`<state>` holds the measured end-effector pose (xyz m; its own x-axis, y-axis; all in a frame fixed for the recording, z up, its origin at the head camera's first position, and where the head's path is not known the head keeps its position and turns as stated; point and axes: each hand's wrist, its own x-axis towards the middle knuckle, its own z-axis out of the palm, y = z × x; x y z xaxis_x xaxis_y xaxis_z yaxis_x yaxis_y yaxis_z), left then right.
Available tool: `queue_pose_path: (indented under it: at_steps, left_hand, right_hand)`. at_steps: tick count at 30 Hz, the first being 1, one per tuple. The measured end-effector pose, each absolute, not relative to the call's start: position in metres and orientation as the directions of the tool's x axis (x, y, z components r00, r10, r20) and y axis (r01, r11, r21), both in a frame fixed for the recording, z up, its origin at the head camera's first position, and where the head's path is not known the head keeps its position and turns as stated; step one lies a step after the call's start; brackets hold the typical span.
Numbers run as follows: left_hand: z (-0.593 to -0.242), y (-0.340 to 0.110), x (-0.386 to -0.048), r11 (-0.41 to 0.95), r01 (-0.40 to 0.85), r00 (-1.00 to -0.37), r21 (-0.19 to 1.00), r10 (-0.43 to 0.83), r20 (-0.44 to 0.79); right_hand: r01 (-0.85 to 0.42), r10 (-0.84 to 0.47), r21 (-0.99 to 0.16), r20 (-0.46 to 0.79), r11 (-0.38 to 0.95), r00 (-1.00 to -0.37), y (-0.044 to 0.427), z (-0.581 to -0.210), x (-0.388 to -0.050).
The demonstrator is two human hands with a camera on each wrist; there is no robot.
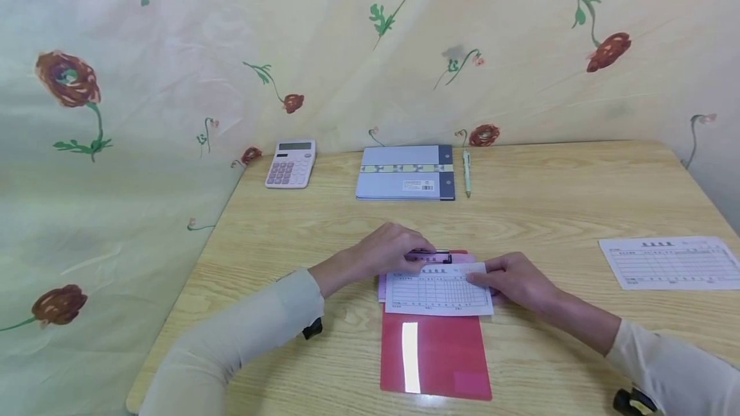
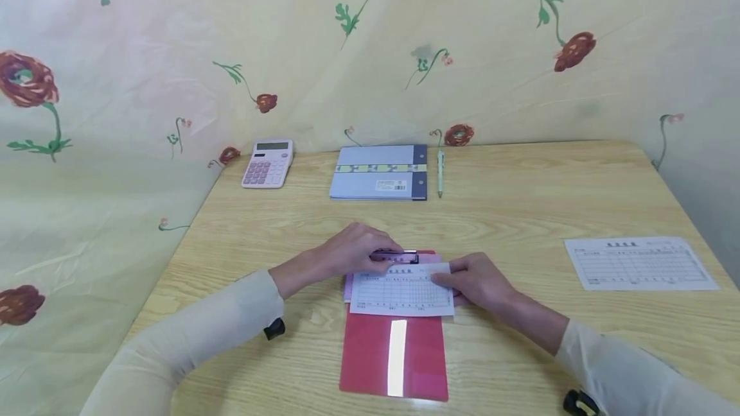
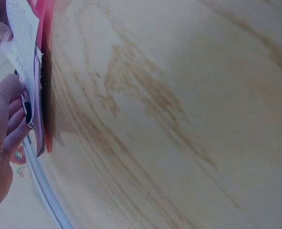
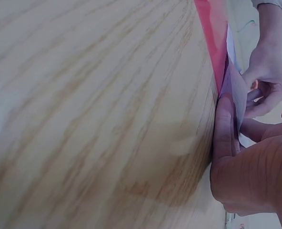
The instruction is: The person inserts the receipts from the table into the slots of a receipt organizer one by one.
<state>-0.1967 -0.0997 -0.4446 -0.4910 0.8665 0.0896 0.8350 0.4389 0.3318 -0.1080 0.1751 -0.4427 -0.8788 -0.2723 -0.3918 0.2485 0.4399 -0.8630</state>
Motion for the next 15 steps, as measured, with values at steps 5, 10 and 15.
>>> queue_pose_path:
  at_steps: [5, 10, 15]
  left_hand:
    - [-0.4441, -0.0993, -0.1969, 0.435, 0.837, -0.487, 0.332, 0.869, 0.088]
    - [-0.4428, -0.0991, -0.1967, 0.438, 0.832, -0.489, 0.34, 0.869, 0.077]
    - [-0.4419, -0.0981, -0.1966, 0.446, 0.827, -0.494, 0.342, 0.867, 0.062]
  right_hand:
    - [0.255, -0.252, -0.847, -0.403, 0.466, -0.879, 0.1734, -0.4419, -0.1098]
    - [0.254, -0.236, -0.833, -0.407, 0.491, -0.882, 0.1709, -0.4422, -0.1114]
    - [0.248, -0.234, -0.834, -0.401, 0.492, -0.886, 0.1686, -0.4415, -0.1122]
